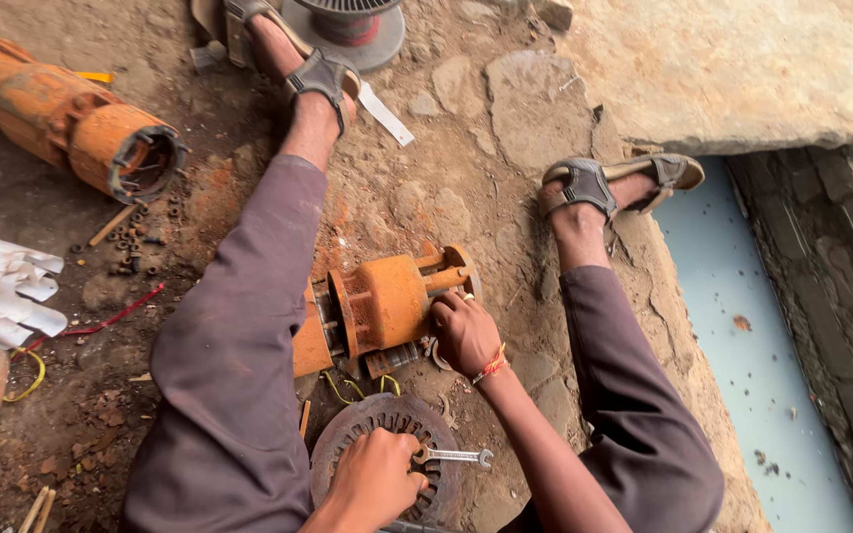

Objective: The person sits on the ground and uses a wrench and hammer to tighten bolts on a cylindrical orange motor component. They repeatedly adjust the component and strike the wrench with a hammer to secure the assembly.

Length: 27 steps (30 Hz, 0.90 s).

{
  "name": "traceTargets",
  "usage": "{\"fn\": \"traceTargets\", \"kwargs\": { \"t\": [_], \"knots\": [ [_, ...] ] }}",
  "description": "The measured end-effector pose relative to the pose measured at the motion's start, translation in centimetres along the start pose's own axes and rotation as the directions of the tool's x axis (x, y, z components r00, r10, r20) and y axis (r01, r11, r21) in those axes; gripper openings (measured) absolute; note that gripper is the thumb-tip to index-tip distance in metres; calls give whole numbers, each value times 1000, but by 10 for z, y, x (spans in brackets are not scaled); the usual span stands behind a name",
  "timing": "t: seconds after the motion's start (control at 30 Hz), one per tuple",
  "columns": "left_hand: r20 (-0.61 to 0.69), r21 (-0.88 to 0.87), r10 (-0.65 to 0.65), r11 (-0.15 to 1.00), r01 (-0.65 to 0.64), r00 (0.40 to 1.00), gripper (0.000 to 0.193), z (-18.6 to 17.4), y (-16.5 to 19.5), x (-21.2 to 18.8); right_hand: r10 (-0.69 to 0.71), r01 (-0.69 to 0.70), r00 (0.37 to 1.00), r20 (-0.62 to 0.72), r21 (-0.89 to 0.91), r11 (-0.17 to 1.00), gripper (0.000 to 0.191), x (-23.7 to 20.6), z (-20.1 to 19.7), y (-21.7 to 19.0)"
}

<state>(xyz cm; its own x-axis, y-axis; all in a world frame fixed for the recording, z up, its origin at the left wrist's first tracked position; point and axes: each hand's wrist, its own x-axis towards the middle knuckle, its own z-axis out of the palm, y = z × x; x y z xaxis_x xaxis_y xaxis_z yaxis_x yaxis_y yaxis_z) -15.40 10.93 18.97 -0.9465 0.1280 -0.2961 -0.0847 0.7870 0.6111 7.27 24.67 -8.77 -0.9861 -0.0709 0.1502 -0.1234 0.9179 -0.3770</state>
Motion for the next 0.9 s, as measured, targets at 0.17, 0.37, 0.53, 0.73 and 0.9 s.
{"fn": "traceTargets", "kwargs": {
  "t": [0.17,0.37,0.53,0.73,0.9],
  "knots": [
    [13,3,-19,1000,19,1000,75,1,2,-2,-105,104,995,-1,68,992,20,-4,-7,5],
    [15,39,-15,999,15,1000,74,3,18,15,-167,172,980,103,-40,984,13,9,-9,15],
    [13,45,-15,999,14,1000,74,15,18,31,37,-23,990,133,-104,994,16,9,-16,13],
    [16,60,-19,998,18,1000,73,26,15,54,-128,128,992,-5,60,990,23,-2,-20,11],
    [16,74,-18,997,17,1000,72,44,26,68,1,-2,1000,-10,-80,997,17,-5,-20,10]
  ]
}}
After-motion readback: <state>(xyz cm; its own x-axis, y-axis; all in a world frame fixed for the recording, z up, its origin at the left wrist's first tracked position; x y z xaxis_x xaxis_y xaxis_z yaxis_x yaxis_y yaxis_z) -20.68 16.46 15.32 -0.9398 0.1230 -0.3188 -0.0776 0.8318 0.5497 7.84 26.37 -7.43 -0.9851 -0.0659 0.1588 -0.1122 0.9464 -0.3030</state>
